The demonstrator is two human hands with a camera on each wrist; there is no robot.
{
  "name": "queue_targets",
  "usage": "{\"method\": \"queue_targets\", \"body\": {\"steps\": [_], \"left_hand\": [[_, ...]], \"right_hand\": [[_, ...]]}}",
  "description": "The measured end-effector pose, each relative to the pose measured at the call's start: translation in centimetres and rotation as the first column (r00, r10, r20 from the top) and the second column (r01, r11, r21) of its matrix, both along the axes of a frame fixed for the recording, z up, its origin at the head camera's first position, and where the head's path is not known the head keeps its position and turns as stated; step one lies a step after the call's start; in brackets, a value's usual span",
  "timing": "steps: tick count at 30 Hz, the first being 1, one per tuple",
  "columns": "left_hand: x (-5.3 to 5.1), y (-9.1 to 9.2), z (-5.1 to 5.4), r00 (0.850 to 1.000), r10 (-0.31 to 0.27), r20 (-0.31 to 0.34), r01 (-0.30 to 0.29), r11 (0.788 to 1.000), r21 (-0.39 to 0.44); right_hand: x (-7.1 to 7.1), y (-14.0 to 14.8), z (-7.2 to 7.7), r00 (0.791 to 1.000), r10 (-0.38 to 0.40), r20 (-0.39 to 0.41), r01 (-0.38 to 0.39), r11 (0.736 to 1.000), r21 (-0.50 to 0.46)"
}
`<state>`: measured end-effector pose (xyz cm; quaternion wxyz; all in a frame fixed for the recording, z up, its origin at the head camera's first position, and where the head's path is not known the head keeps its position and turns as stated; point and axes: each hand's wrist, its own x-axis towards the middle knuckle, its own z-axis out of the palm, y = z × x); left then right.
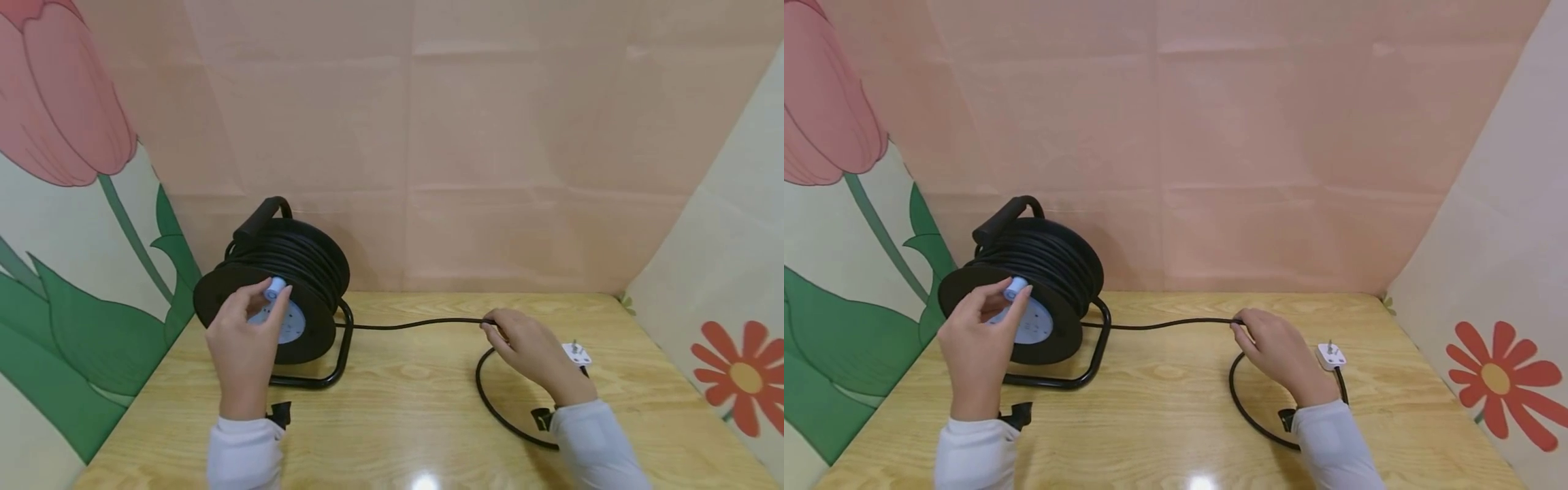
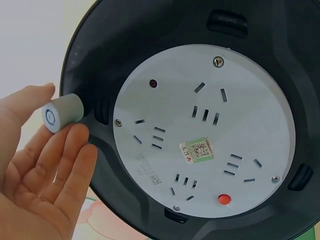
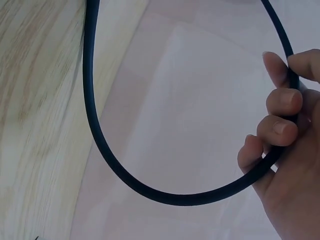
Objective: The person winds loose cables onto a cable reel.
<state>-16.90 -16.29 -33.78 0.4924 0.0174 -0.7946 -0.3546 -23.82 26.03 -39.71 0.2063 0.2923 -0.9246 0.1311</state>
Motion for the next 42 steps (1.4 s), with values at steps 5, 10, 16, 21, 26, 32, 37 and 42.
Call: {"method": "queue_targets", "body": {"steps": [5,10,16,21,26,32,37,42], "left_hand": [[-0.2,0.2,-0.1,1.000,-0.018,0.023,0.017,1.000,0.010],[-0.3,0.6,-0.1,0.998,-0.033,0.049,0.033,0.999,-0.003],[-0.3,1.3,-0.2,0.995,-0.059,0.082,0.063,0.997,-0.047],[-0.1,1.9,-0.3,0.989,-0.065,0.135,0.081,0.990,-0.112],[0.3,2.2,-0.2,0.972,-0.037,0.233,0.079,0.981,-0.175],[0.9,2.5,0.1,0.935,-0.028,0.355,0.096,0.980,-0.176],[0.9,2.6,0.2,0.889,0.004,0.457,0.098,0.975,-0.198],[0.7,2.4,0.1,0.840,-0.028,0.542,0.155,0.969,-0.191]], "right_hand": [[-0.2,-0.1,0.0,0.999,-0.023,0.046,0.024,1.000,-0.016],[-1.0,-0.5,0.6,0.993,-0.050,0.111,0.056,0.997,-0.052],[-2.1,-1.7,1.2,0.998,-0.011,0.055,0.012,0.999,-0.029],[-2.3,-2.6,1.2,1.000,0.019,-0.006,-0.019,0.999,-0.028],[-2.4,-3.6,0.9,0.998,0.045,-0.051,-0.047,0.998,-0.039],[-2.4,-4.7,0.9,0.999,0.031,-0.004,-0.032,0.999,-0.039],[-2.6,-5.9,1.7,0.999,0.012,0.036,-0.010,0.998,-0.055],[-2.8,-7.3,2.2,0.999,0.033,0.012,-0.032,0.997,-0.076]]}}
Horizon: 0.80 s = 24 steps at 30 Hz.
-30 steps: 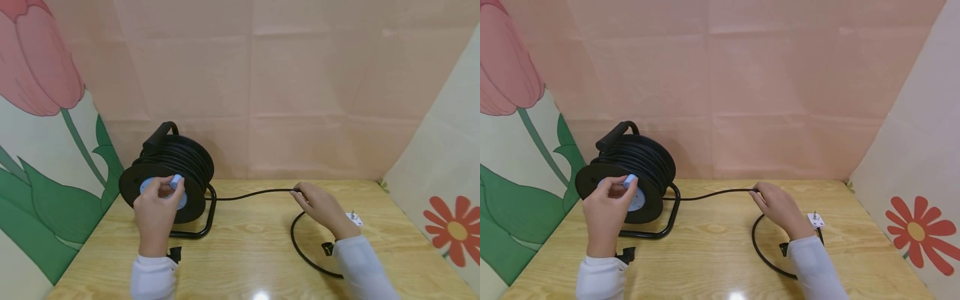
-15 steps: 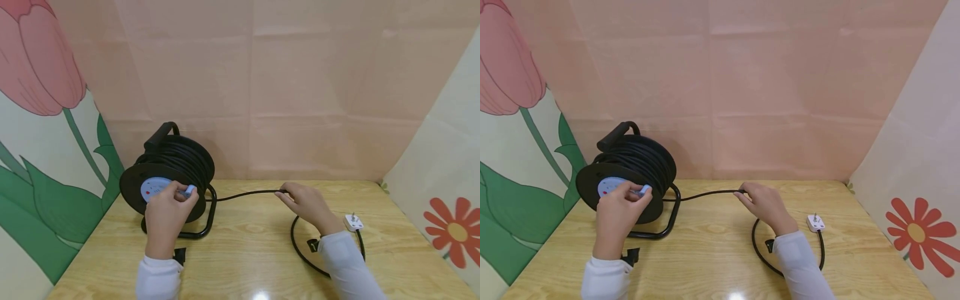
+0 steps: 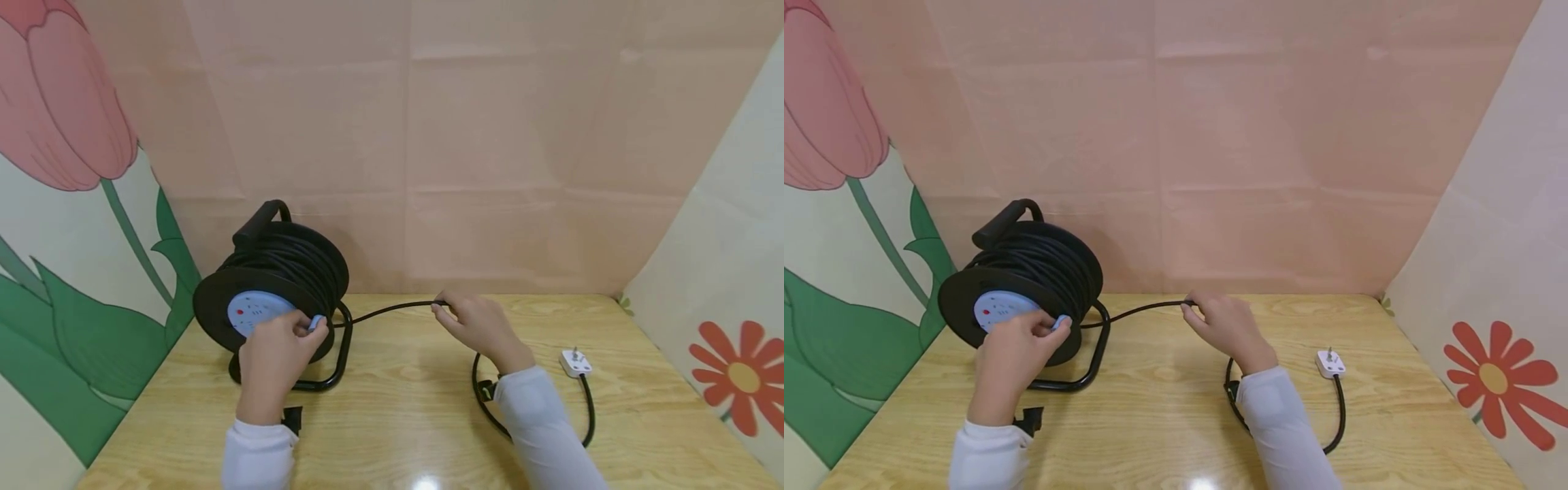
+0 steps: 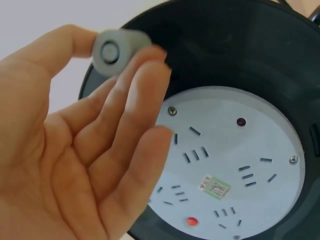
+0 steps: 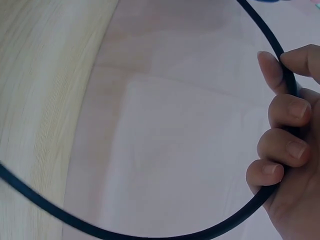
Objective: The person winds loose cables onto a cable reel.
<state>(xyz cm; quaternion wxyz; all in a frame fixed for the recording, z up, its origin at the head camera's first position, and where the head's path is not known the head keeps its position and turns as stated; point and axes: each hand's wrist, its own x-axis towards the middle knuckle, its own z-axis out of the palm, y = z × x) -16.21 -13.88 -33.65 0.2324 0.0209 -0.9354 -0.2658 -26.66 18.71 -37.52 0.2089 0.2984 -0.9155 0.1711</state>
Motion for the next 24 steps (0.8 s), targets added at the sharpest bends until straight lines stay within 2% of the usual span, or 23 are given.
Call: {"method": "queue_targets", "body": {"steps": [2,4,7,10,18,24], "left_hand": [[-0.1,-0.1,0.0,0.998,-0.022,0.059,0.022,1.000,0.000],[-0.1,-0.3,0.0,0.989,-0.048,0.139,0.048,0.999,0.004],[-0.3,-0.5,0.0,0.962,-0.080,0.259,0.079,0.997,0.014],[-0.6,-0.8,-0.3,0.932,-0.109,0.347,0.107,0.994,0.025],[-1.4,-2.5,-2.1,0.846,-0.180,0.502,0.174,0.983,0.060],[-1.6,-3.7,-3.1,0.791,-0.264,0.551,0.214,0.965,0.153]], "right_hand": [[-0.1,-0.6,0.0,1.000,0.010,-0.010,-0.010,1.000,-0.004],[-0.1,-1.1,0.0,1.000,0.018,-0.013,-0.018,1.000,-0.008],[-0.2,-2.0,0.0,1.000,0.028,-0.013,-0.028,1.000,-0.010],[-0.3,-2.8,-0.2,0.999,0.038,-0.003,-0.038,0.999,-0.014],[-0.4,-4.0,-1.1,0.998,0.063,-0.006,-0.064,0.996,-0.058],[-0.2,-4.4,-1.7,0.996,0.065,0.062,-0.062,0.997,-0.045]]}}
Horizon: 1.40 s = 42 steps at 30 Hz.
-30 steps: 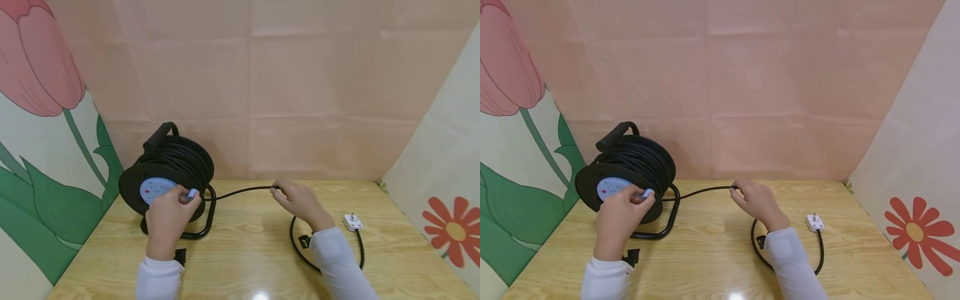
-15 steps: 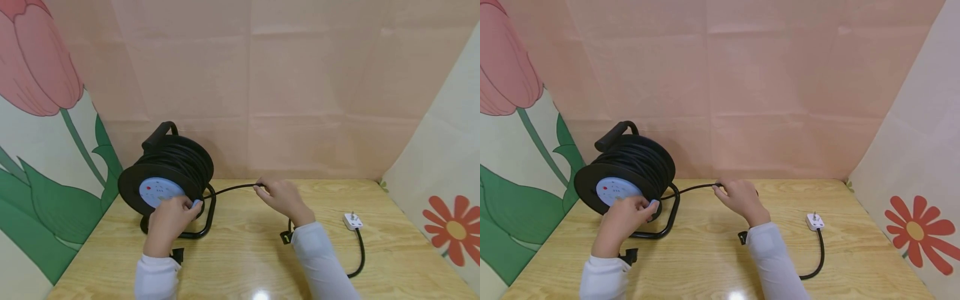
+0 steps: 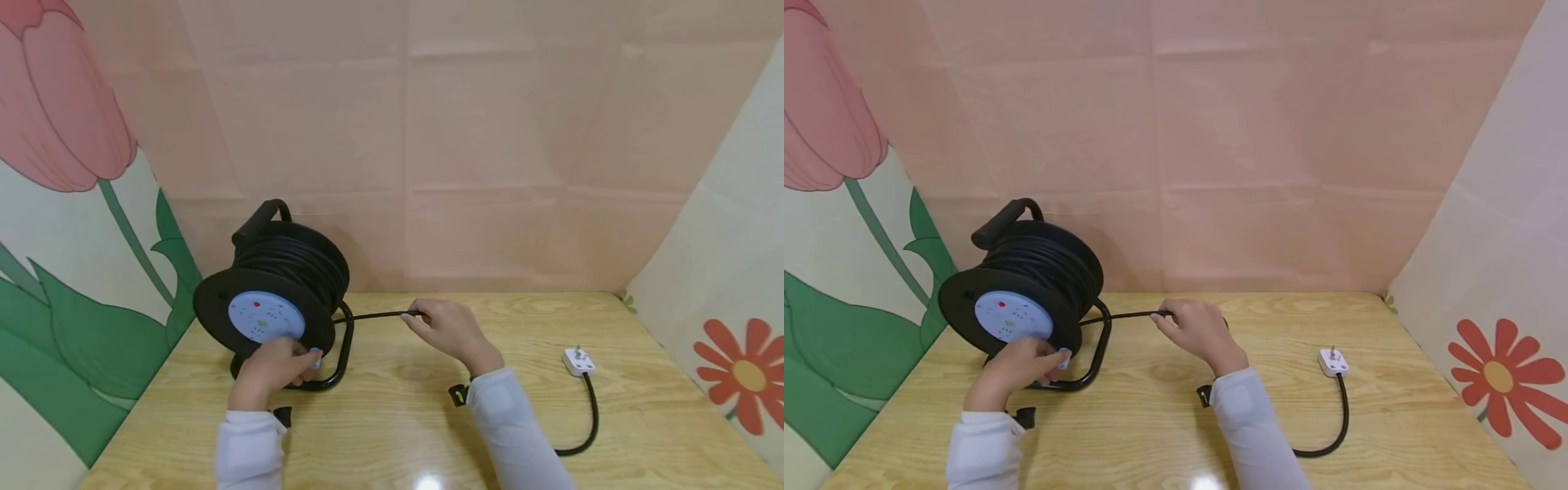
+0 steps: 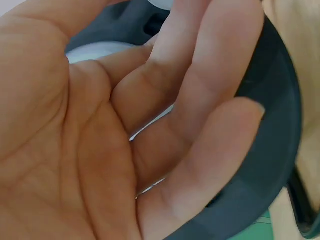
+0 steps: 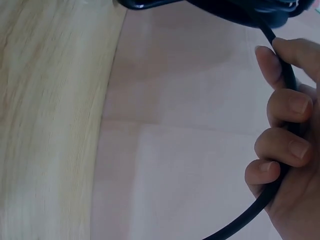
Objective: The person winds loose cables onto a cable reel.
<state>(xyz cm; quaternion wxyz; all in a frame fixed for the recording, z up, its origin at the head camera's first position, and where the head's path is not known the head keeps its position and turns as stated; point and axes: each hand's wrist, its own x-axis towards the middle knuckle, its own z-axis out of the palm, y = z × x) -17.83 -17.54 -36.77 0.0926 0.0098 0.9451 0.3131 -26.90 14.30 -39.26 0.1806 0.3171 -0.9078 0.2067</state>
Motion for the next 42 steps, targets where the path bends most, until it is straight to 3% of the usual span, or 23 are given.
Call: {"method": "queue_targets", "body": {"steps": [8,15,23,31,37,42], "left_hand": [[-0.7,-1.1,-1.3,0.995,-0.086,0.052,0.076,0.982,0.174],[-1.3,-2.4,-2.7,0.985,-0.140,0.106,0.105,0.953,0.284],[-1.3,-3.5,-4.1,0.981,-0.127,0.146,0.073,0.942,0.327],[-1.2,-3.8,-4.5,0.980,-0.076,0.184,0.020,0.957,0.288],[-1.1,-4.5,-4.4,0.981,-0.102,0.166,0.047,0.952,0.304],[-1.1,-5.3,-4.9,0.984,-0.104,0.146,0.052,0.945,0.322]], "right_hand": [[0.5,-0.5,0.3,1.000,0.026,0.007,-0.026,1.000,0.013],[0.7,-0.6,0.8,0.998,0.029,-0.062,-0.030,1.000,-0.007],[0.9,-0.6,1.0,0.998,0.041,-0.057,-0.042,0.999,-0.014],[1.0,-0.5,1.0,0.990,-0.068,-0.126,0.061,0.997,-0.056],[0.7,-0.3,1.3,0.991,-0.030,-0.130,0.019,0.996,-0.085],[0.7,0.2,1.3,0.975,-0.080,-0.208,0.062,0.994,-0.094]]}}
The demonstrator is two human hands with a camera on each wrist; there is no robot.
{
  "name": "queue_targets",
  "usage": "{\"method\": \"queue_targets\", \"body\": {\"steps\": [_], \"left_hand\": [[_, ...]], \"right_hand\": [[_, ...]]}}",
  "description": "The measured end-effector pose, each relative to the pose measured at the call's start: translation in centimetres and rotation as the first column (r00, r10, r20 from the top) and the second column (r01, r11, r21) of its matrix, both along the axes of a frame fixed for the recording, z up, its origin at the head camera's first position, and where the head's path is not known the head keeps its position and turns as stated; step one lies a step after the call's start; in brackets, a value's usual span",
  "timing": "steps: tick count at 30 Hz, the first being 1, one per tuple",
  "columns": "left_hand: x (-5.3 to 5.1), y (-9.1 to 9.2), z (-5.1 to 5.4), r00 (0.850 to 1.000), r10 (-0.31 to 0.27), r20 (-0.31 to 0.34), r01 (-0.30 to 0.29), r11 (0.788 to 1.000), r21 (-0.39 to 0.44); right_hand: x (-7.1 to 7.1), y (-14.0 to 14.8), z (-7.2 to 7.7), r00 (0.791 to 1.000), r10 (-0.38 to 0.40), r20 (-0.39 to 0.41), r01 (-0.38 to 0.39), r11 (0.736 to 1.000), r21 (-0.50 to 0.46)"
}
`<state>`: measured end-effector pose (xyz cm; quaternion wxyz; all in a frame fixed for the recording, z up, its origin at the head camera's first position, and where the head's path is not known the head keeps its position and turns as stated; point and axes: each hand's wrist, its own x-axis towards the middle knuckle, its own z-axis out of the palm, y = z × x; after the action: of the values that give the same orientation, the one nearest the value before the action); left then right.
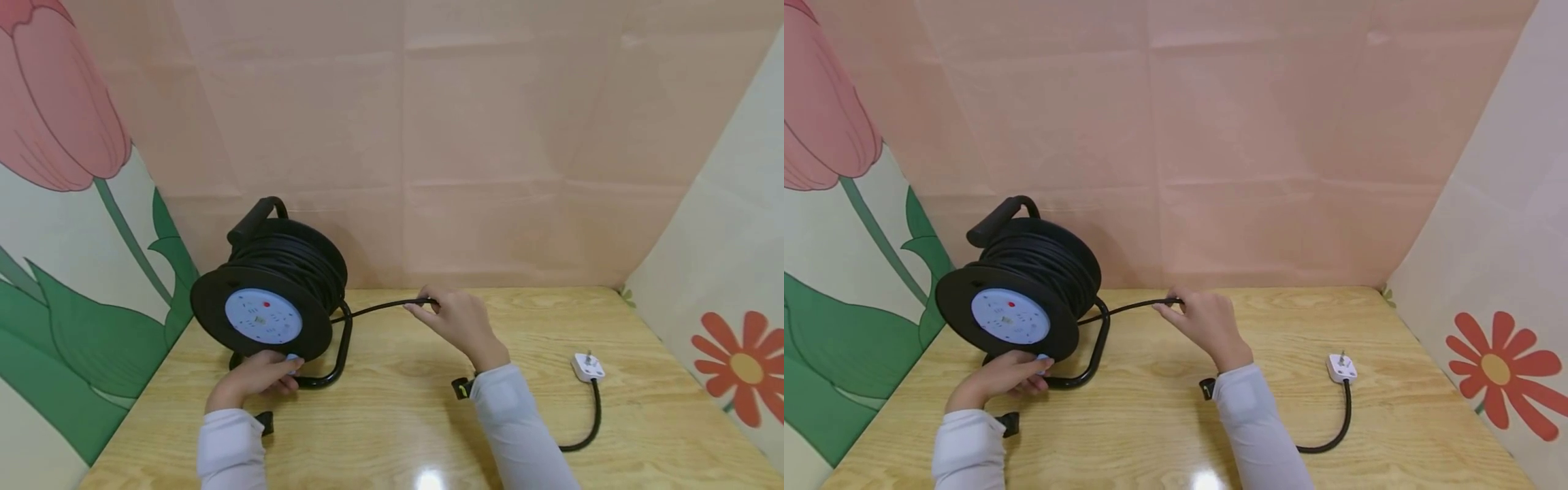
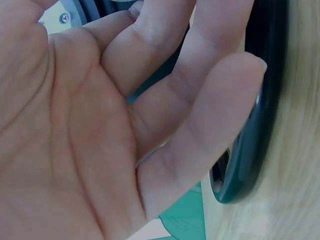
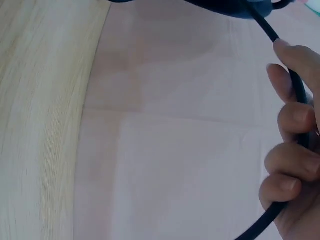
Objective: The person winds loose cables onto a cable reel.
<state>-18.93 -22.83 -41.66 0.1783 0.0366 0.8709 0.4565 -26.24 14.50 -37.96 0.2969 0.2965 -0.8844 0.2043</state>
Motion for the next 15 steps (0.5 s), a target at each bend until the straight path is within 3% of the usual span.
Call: {"method": "queue_targets", "body": {"steps": [4,11,15], "left_hand": [[0.0,-0.5,-0.4,1.000,0.019,-0.006,-0.019,1.000,-0.004],[0.0,-0.8,-0.7,0.999,0.045,-0.011,-0.045,0.999,-0.022],[0.0,-1.0,-0.5,0.999,0.045,-0.021,-0.046,0.999,-0.021]], "right_hand": [[-0.1,0.6,0.1,0.999,-0.031,-0.044,0.030,1.000,-0.002],[0.0,1.4,0.6,1.000,0.012,-0.005,-0.012,1.000,0.017],[0.2,2.2,1.3,1.000,0.004,-0.030,-0.005,1.000,-0.004]]}}
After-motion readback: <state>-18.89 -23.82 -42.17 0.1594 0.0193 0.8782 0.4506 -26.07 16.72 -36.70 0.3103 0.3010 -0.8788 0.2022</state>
